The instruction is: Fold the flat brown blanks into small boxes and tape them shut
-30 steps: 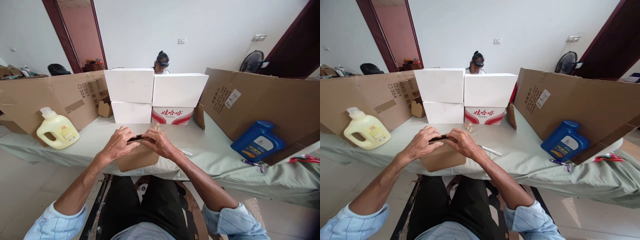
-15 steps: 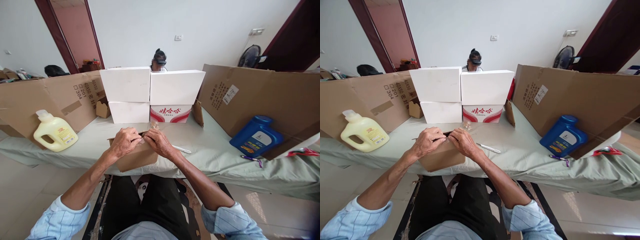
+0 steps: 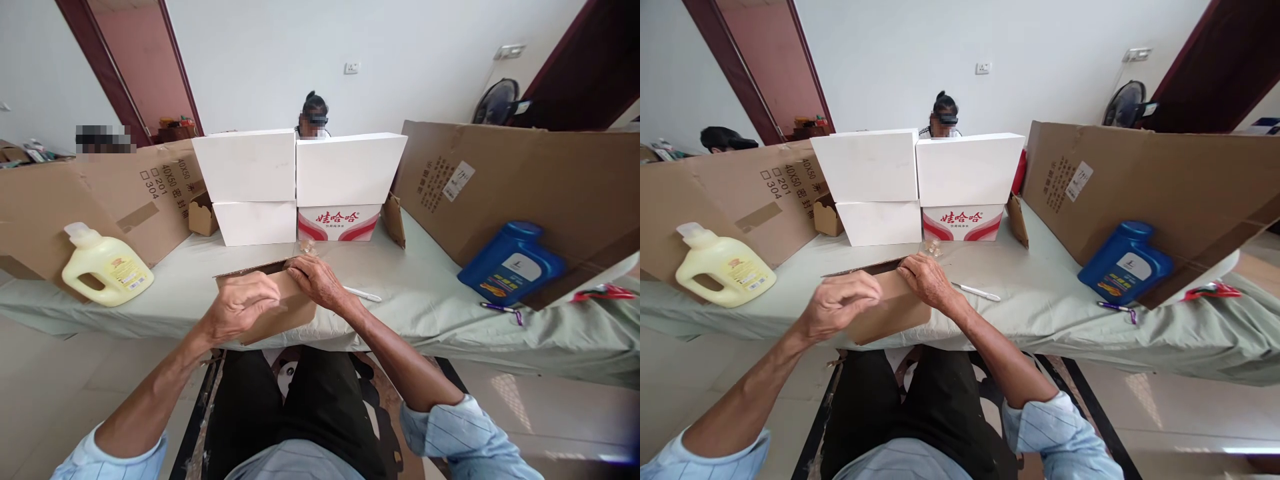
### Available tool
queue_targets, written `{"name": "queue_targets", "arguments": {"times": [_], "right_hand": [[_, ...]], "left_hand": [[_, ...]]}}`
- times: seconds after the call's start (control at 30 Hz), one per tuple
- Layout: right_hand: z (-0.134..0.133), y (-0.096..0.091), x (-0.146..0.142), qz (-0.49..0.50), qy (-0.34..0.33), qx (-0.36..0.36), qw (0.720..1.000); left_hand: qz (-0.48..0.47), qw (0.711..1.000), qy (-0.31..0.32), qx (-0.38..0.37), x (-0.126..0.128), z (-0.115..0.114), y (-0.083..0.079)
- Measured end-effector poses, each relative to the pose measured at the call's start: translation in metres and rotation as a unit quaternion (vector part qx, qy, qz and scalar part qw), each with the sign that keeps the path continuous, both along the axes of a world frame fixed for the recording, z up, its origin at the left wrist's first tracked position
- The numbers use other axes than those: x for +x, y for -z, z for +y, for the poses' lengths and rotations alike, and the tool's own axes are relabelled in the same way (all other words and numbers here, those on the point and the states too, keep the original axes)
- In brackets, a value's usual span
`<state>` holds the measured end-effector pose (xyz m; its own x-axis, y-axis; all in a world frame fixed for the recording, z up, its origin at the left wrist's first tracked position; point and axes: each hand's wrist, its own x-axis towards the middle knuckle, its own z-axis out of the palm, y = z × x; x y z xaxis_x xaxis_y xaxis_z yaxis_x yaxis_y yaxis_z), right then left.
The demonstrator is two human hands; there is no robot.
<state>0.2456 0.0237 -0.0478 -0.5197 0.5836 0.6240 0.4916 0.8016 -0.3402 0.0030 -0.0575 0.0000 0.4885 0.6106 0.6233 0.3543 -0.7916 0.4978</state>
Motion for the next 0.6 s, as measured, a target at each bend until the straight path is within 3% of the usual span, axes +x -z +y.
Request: {"name": "queue_targets", "arguments": {"times": [0.07, 0.13, 0.23, 0.37, 0.6], "right_hand": [[0.000, 0.000, 0.001, -0.001, -0.004, 0.003, 1.000], [-0.004, 0.000, 0.000, -0.005, -0.012, 0.010, 1.000], [-0.014, 0.001, -0.003, -0.012, -0.015, 0.025, 1.000], [-0.025, 0.006, -0.003, -0.022, -0.005, 0.045, 0.999], [-0.030, 0.012, -0.005, -0.029, -0.005, 0.059, 0.998]], "left_hand": [[-0.065, 0.996, -0.047, -0.039, -0.013, -0.001, -0.011], [-0.104, 0.984, -0.134, -0.053, -0.028, 0.007, -0.020], [-0.077, 0.973, -0.209, -0.059, -0.046, 0.033, -0.027], [0.046, 0.976, -0.197, -0.079, -0.050, 0.059, -0.025], [0.187, 0.965, -0.109, -0.149, -0.034, 0.061, -0.026]]}}
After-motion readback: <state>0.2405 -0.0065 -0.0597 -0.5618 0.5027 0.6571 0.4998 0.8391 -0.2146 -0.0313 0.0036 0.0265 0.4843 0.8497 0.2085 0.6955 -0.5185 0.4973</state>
